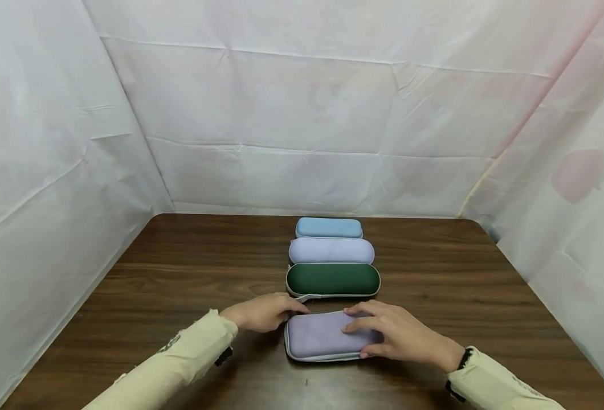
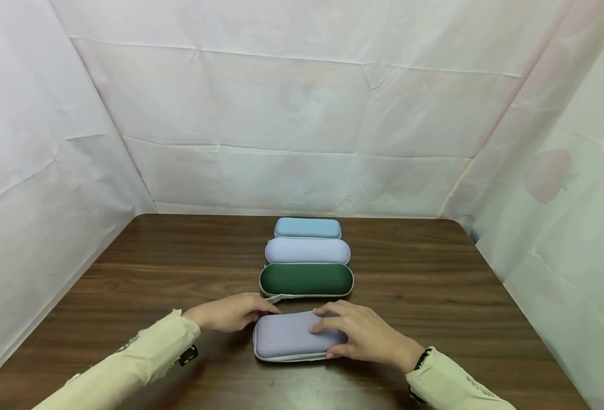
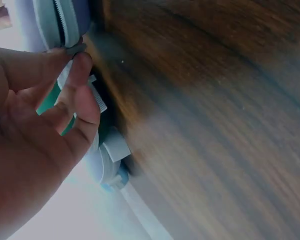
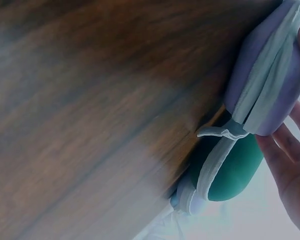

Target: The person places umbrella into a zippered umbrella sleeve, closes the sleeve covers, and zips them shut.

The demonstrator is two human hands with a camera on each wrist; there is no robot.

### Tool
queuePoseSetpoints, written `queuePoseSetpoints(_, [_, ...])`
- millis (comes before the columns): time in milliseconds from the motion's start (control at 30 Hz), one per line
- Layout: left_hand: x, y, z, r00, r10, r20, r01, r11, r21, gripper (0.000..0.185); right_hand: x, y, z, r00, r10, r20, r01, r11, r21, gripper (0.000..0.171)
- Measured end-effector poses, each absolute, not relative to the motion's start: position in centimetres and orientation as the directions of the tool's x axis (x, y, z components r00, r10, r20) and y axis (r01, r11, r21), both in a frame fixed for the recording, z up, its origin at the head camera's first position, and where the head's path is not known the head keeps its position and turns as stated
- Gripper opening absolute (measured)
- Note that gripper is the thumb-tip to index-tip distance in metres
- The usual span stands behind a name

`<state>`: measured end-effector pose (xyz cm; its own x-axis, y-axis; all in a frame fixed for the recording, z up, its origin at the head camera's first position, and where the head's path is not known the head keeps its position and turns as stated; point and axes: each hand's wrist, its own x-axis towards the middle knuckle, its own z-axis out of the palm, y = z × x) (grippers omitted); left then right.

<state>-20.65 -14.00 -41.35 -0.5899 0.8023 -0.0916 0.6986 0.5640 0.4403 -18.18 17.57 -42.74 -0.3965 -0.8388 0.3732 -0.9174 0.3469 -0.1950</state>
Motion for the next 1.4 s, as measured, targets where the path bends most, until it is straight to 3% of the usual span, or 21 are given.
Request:
queuePoseSetpoints(167, [-20.9,-13.8,-41.4,-0.586,0.806,-0.085,0.711,0.561,0.424,0.038,-18.3,17.5,-42.7,-0.391,-0.840,0.376,-0.920,0.342,-0.192,0.046])
queuePoseSetpoints(367, [-20.7,-14.4,-41.3,-0.617,0.783,-0.077,0.717,0.601,0.353,0.020,-18.3,17.5,-42.7,-0.398,-0.839,0.372,-0.917,0.349,-0.193,0.046])
queuePoseSetpoints(500, [-20.6,-14.9,-41.7,-0.641,0.767,-0.014,0.736,0.620,0.270,0.010,-18.3,17.5,-42.7,-0.397,-0.843,0.362,-0.917,0.347,-0.196,0.046])
queuePoseSetpoints(600, [-20.5,-15.2,-42.2,-0.647,0.761,0.055,0.755,0.628,0.189,0.013,-18.3,17.5,-42.6,-0.405,-0.849,0.340,-0.913,0.354,-0.203,0.045])
queuePoseSetpoints(867, [-19.6,-15.7,-42.8,-0.581,0.789,0.199,0.803,0.596,-0.020,0.016,-18.4,17.4,-42.6,-0.429,-0.844,0.321,-0.902,0.383,-0.199,0.043])
queuePoseSetpoints(1400, [-17.0,-16.4,-43.2,-0.602,0.761,0.240,0.786,0.618,0.013,0.018,-17.2,16.7,-42.4,-0.520,-0.780,0.348,-0.853,0.492,-0.173,0.043])
